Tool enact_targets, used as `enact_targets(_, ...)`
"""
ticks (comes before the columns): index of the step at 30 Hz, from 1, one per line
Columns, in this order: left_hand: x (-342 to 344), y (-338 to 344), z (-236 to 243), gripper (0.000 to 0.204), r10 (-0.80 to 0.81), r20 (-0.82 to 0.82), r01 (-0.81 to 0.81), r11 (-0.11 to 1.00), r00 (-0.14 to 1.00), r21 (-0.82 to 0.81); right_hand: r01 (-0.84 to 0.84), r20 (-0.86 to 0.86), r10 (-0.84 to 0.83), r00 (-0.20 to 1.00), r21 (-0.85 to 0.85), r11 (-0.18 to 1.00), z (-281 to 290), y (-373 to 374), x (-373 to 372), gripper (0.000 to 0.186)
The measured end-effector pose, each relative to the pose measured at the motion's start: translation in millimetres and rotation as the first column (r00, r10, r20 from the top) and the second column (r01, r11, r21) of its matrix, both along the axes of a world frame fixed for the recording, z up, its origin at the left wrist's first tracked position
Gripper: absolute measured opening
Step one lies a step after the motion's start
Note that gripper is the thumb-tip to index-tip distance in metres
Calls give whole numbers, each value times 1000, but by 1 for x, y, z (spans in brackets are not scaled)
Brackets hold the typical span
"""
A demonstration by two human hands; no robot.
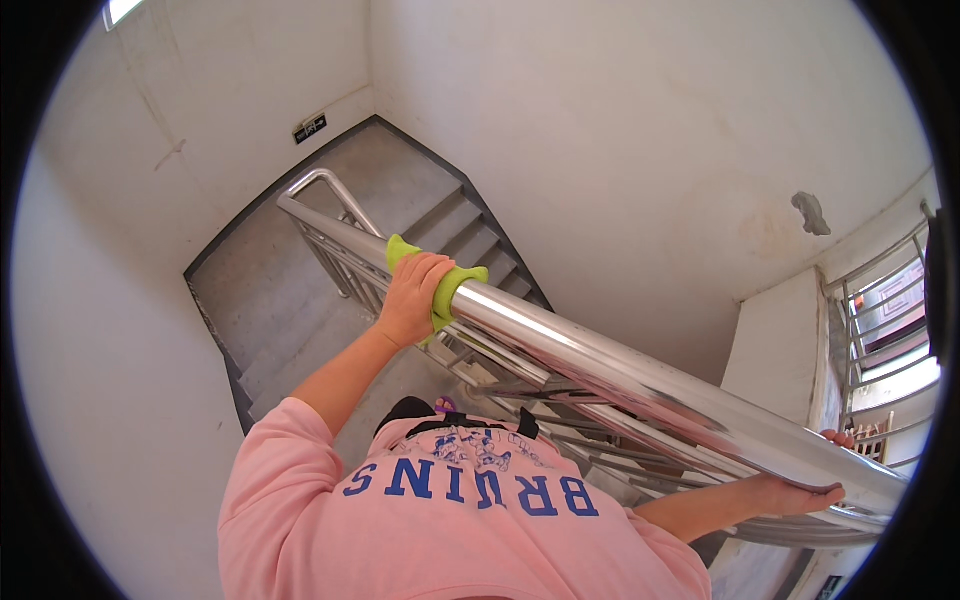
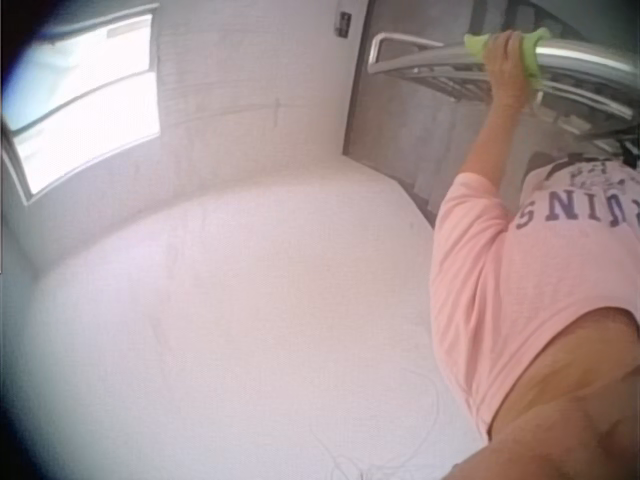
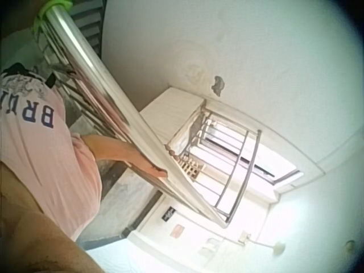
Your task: The person wipes the metal handrail of a staircase with a green cloth. They move along the stairs, cleaning the railing from top to bottom while holding the cloth in their right hand.
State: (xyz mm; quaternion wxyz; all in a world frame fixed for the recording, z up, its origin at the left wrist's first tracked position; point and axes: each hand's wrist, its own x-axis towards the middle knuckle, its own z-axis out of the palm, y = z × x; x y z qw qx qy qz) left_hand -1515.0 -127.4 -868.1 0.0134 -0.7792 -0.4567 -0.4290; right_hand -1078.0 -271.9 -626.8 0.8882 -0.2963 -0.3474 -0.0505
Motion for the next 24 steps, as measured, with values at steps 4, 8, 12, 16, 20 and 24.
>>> enact_targets(4,10,-2,22,65,-119,-51,114,988,992,-101,59,-7,-59,998,-35,998,0,0,-4,56)
enact_targets(8,30,-4,46,65,-279,-91,259,949,956,-181,118,2,-118,993,-37,992,-3,1,-2,58)
enact_targets(12,36,1,53,60,-349,-86,315,909,933,-273,119,-12,-120,993,-32,992,-2,1,-2,58)
enact_targets(16,28,13,56,56,-415,-56,365,850,908,-380,88,-13,-88,996,-19,996,-1,3,0,59)
enact_targets(20,14,25,51,54,-450,-50,390,819,891,-422,-26,4,26,1000,26,999,-5,-2,10,61)
enact_targets(24,-1,32,41,54,-410,-56,339,817,910,-466,70,25,-69,997,-11,998,-7,3,3,59)
